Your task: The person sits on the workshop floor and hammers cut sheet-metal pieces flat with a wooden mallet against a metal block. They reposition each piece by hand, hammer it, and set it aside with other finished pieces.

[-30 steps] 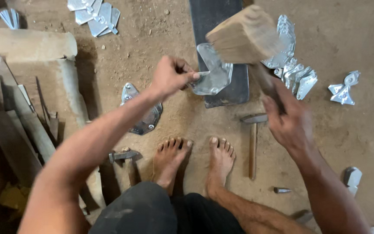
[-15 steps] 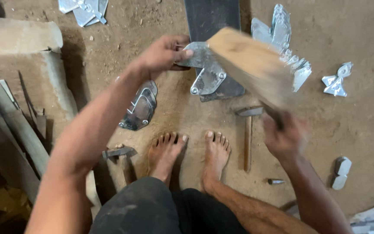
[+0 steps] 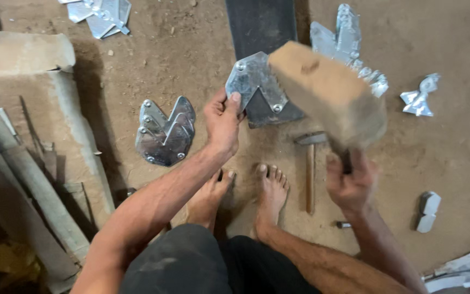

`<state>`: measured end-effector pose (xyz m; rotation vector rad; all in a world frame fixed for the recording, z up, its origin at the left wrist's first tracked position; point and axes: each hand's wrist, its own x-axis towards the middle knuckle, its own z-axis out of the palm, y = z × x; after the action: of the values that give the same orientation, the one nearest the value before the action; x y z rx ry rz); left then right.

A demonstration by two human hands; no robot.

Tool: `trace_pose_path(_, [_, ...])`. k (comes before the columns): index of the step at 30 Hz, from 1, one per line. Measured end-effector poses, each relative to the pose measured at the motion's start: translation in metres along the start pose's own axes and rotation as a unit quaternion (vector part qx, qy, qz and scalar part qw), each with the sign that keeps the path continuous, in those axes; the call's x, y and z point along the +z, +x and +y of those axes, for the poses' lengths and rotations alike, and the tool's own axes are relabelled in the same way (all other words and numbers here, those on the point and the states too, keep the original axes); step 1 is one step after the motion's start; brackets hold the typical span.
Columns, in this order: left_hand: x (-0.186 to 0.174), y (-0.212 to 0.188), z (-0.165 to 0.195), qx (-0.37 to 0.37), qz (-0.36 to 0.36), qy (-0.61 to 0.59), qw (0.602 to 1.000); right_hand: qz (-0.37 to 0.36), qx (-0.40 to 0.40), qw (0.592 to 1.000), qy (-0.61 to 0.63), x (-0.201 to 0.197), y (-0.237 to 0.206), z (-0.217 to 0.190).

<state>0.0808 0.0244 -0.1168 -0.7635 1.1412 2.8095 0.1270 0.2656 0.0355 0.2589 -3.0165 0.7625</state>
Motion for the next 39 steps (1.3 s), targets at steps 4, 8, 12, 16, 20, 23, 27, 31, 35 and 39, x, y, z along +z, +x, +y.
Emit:
trace_pose_path(4, [0.004,-0.001,0.014,-0.026,0.037,-0.003,0.999,-0.01,0.044,0.999,-0.03,-0.004,-0.007,-0.011])
trace_pose_path(8, [0.0,0.0,0.002,0.013,0.018,0.016,1.0,0.041,-0.006,0.989,0.142,-0.004,-0.008,-0.028])
trace_pose_path(12, [-0.005,0.004,-0.01,-0.009,0.034,0.011,0.999,-0.025,-0.003,0.999,-0.033,0.001,-0.009,-0.029])
trace_pose_path(16, [0.002,0.021,0.053,0.01,0.092,0.125,0.988,-0.004,0.084,0.996,0.033,-0.007,-0.027,-0.018])
trace_pose_path(20, [0.06,0.048,0.154,0.14,-0.123,0.352,0.917,0.039,0.128,0.937,0.323,-0.01,-0.04,-0.009])
trace_pose_path(23, [0.123,0.052,0.173,0.204,-0.458,0.549,0.669,0.065,0.22,0.902,0.366,-0.005,-0.039,-0.006])
trace_pose_path(27, [0.131,0.023,0.122,0.371,-0.379,0.694,0.488,0.09,0.228,0.886,0.395,-0.001,-0.037,-0.003])
trace_pose_path(31, [0.053,-0.001,0.073,0.348,-0.175,0.467,0.794,0.083,0.237,0.883,0.396,0.003,-0.044,-0.001])
trace_pose_path(35, [0.002,0.002,0.053,0.036,-0.042,0.198,0.979,0.034,0.277,0.909,0.309,0.011,-0.043,-0.004])
trace_pose_path(39, [-0.016,0.015,0.047,0.022,-0.07,0.153,0.985,0.005,0.232,0.926,0.299,0.011,-0.031,-0.009])
